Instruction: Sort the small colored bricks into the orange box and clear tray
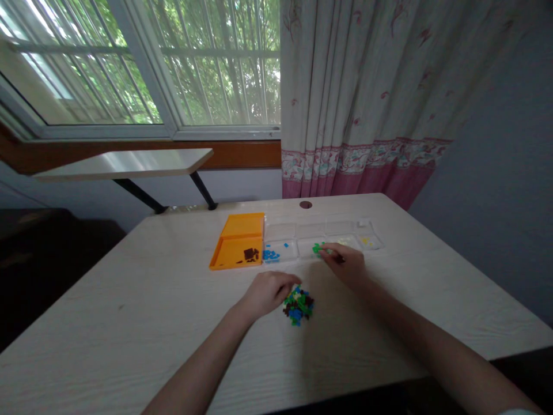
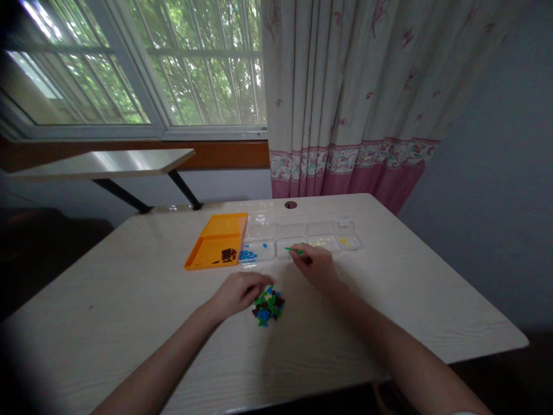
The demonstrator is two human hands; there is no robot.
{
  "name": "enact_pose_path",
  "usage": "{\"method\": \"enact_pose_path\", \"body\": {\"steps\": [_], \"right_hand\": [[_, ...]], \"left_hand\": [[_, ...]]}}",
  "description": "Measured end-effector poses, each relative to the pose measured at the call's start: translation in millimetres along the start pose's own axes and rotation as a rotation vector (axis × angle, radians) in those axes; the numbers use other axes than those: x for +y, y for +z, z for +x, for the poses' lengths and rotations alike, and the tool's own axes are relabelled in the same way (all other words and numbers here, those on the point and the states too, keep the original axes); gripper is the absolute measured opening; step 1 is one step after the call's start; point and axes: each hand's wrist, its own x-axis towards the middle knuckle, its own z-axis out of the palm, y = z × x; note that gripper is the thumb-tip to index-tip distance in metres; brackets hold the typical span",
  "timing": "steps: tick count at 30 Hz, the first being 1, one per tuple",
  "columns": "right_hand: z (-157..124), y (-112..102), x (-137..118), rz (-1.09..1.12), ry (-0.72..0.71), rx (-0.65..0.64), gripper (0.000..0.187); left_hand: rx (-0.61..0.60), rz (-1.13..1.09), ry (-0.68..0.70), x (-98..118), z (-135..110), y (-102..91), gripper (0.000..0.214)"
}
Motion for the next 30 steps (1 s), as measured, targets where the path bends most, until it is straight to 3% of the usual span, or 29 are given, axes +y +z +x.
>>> {"method": "enact_pose_path", "body": {"steps": [4, 8, 20, 25, 30], "right_hand": [[3, -6, 3, -0.008, -0.039, 0.075, 0.022], [4, -7, 3, -0.016, -0.051, 0.089, 0.023], [4, -12, 3, -0.079, -0.045, 0.023, 0.035], [4, -10, 6, -0.109, -0.095, 0.038, 0.031], [7, 1, 18, -0.222, -0.014, -0.024, 0.025]], "left_hand": [[-0.061, 0.045, 0.013, -1, 1, 0.4, 0.036], [-0.039, 0.100, -0.038, 0, 1, -1.8, 0.033], [0.005, 0.128, -0.150, 0, 0, -3.4, 0.031], [-0.012, 0.125, -0.124, -1, 0, -3.2, 0.029], [0.000, 0.126, -0.161, 0, 0, -4.0, 0.026]]}}
